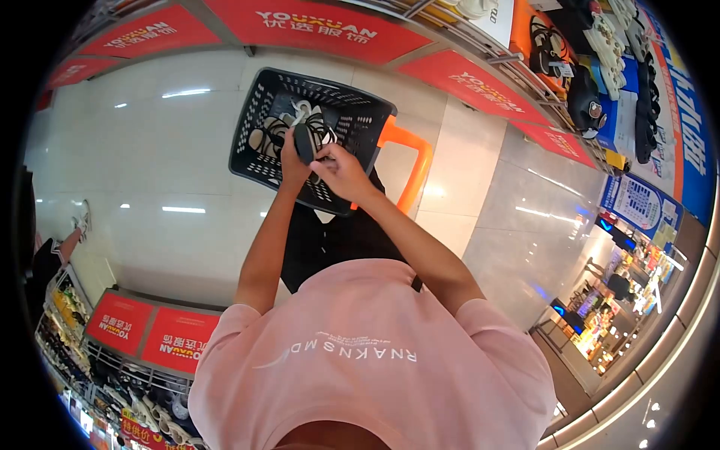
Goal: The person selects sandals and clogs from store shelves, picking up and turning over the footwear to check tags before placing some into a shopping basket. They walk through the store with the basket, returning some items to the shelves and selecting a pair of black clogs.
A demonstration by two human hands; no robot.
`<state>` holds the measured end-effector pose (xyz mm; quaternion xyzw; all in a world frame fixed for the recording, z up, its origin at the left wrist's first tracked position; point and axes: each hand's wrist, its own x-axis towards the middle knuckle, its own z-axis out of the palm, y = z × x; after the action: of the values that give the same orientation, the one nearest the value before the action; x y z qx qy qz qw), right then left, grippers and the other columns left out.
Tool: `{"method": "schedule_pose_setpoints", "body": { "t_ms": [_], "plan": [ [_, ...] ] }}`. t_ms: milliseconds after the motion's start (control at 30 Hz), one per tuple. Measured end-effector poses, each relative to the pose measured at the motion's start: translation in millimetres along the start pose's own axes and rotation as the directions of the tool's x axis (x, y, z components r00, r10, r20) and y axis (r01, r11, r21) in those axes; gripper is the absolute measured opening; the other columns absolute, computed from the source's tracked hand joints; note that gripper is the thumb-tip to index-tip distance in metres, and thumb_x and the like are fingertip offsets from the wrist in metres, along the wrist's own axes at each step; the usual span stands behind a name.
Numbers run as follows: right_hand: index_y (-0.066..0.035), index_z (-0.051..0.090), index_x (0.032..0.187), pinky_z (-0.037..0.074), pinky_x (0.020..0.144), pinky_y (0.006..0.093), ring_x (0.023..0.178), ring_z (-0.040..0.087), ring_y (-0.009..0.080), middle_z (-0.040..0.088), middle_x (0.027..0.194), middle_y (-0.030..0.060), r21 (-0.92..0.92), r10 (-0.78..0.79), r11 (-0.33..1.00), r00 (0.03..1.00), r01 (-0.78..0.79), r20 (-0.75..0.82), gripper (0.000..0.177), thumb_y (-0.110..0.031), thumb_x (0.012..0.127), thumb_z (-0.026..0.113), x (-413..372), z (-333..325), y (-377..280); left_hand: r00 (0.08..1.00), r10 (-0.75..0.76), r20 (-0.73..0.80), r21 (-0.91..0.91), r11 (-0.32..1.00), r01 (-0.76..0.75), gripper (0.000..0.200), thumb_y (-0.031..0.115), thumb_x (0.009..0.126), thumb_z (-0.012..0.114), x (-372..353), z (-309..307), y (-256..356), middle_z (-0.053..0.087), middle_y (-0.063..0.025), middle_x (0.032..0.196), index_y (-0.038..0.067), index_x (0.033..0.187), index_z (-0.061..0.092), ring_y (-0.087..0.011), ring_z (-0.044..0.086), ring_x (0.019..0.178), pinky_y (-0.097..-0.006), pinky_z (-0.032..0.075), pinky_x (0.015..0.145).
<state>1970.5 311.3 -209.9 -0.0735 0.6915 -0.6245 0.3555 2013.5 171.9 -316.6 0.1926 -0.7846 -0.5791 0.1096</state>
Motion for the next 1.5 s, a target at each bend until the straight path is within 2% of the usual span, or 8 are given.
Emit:
{"method": "schedule_pose_setpoints", "body": {
  "t_ms": [200,400,833,1067,1300,1367,1400,1500],
  "plan": [
    [-0.010,0.048,0.121,0.044,0.094,0.0384,0.122,0.051,0.0259,0.051,0.136,0.0134,0.129,0.332,0.943,0.896,-0.307,-0.295,0.051,-0.051,0.093,0.060,20,-47,-17,0.971,-0.204,-0.125,-0.531,0.840,0.108,0.033,-0.002,0.089,0.059,-21,-55,69,0.060,-0.0055,0.095,0.001,0.120,0.050,-0.0154,0.059,0.091,-0.0316,0.050,0.083],
    [-0.016,0.057,0.129,0.045,0.094,0.0407,0.114,0.059,0.0212,0.064,0.124,0.0025,0.601,0.342,0.458,0.754,-0.655,0.561,0.041,-0.043,0.098,0.051,10,-1,26,0.890,-0.448,0.080,-0.892,0.366,0.265,0.024,0.017,0.091,0.051,-37,-129,167,0.062,-0.0085,0.101,0.002,0.110,0.055,-0.0205,0.060,0.096,-0.0345,0.049,0.089],
    [-0.003,0.055,0.125,0.050,0.091,0.0308,0.104,0.061,0.0159,0.064,0.113,0.0068,0.102,0.073,0.992,0.997,-0.077,0.035,0.052,-0.014,0.080,0.080,-65,12,-169,0.858,-0.483,-0.174,-0.785,0.594,0.175,0.044,0.024,0.093,0.065,-68,-149,192,0.059,-0.0077,0.109,0.003,0.128,0.049,-0.0156,0.057,0.101,-0.0313,0.047,0.089],
    [-0.001,0.056,0.122,0.052,0.083,0.0313,0.094,0.067,0.0185,0.068,0.104,0.0124,-0.434,-0.439,0.819,0.897,0.376,-0.050,0.059,-0.025,0.075,0.083,-91,60,-202,0.897,-0.385,-0.218,-0.587,0.786,0.194,0.069,0.037,0.093,0.066,-71,-129,204,0.051,-0.0143,0.125,0.001,0.138,0.030,-0.0190,0.049,0.118,-0.0303,0.041,0.096],
    [-0.002,0.055,0.124,0.053,0.070,0.0344,0.080,0.067,0.0295,0.064,0.109,0.0189,-0.684,-0.447,0.588,0.878,0.433,0.172,0.049,-0.034,0.089,0.068,-112,107,-226,0.886,-0.279,0.371,-0.920,0.017,0.391,0.049,0.045,0.098,0.052,-73,-134,195,0.060,-0.0070,0.113,0.008,0.130,0.044,-0.0199,0.064,0.099,-0.0353,0.054,0.082],
    [-0.001,0.051,0.131,0.054,0.076,0.0315,0.087,0.067,0.0237,0.060,0.119,0.0183,-0.439,-0.165,0.862,0.959,0.254,0.231,0.047,-0.024,0.093,0.064,-120,112,-236,0.906,-0.255,0.337,-0.939,-0.022,0.343,0.037,0.043,0.097,0.054,-85,-149,222,0.065,-0.0052,0.101,0.011,0.116,0.058,-0.0169,0.066,0.089,-0.0327,0.056,0.074],
    [-0.001,0.050,0.135,0.054,0.079,0.0300,0.090,0.067,0.0208,0.057,0.123,0.0180,-0.307,-0.029,0.944,0.957,0.121,0.289,0.046,-0.019,0.095,0.063,-124,115,-244,0.951,0.160,0.264,-0.962,-0.030,0.272,0.036,0.043,0.096,0.056,-72,-113,130,0.065,-0.0059,0.097,0.011,0.114,0.059,-0.0152,0.065,0.082,-0.0298,0.055,0.070],
    [-0.003,0.053,0.133,0.055,0.079,0.0289,0.091,0.067,0.0197,0.057,0.122,0.0152,-0.453,-0.107,0.842,0.914,0.292,0.391,0.043,-0.012,0.093,0.063,-141,124,-265,0.928,-0.215,0.304,-0.947,-0.177,0.269,0.039,0.042,0.097,0.057,-88,-139,167,0.062,-0.0042,0.102,0.012,0.121,0.056,-0.0129,0.061,0.079,-0.0269,0.053,0.069]
  ]
}}
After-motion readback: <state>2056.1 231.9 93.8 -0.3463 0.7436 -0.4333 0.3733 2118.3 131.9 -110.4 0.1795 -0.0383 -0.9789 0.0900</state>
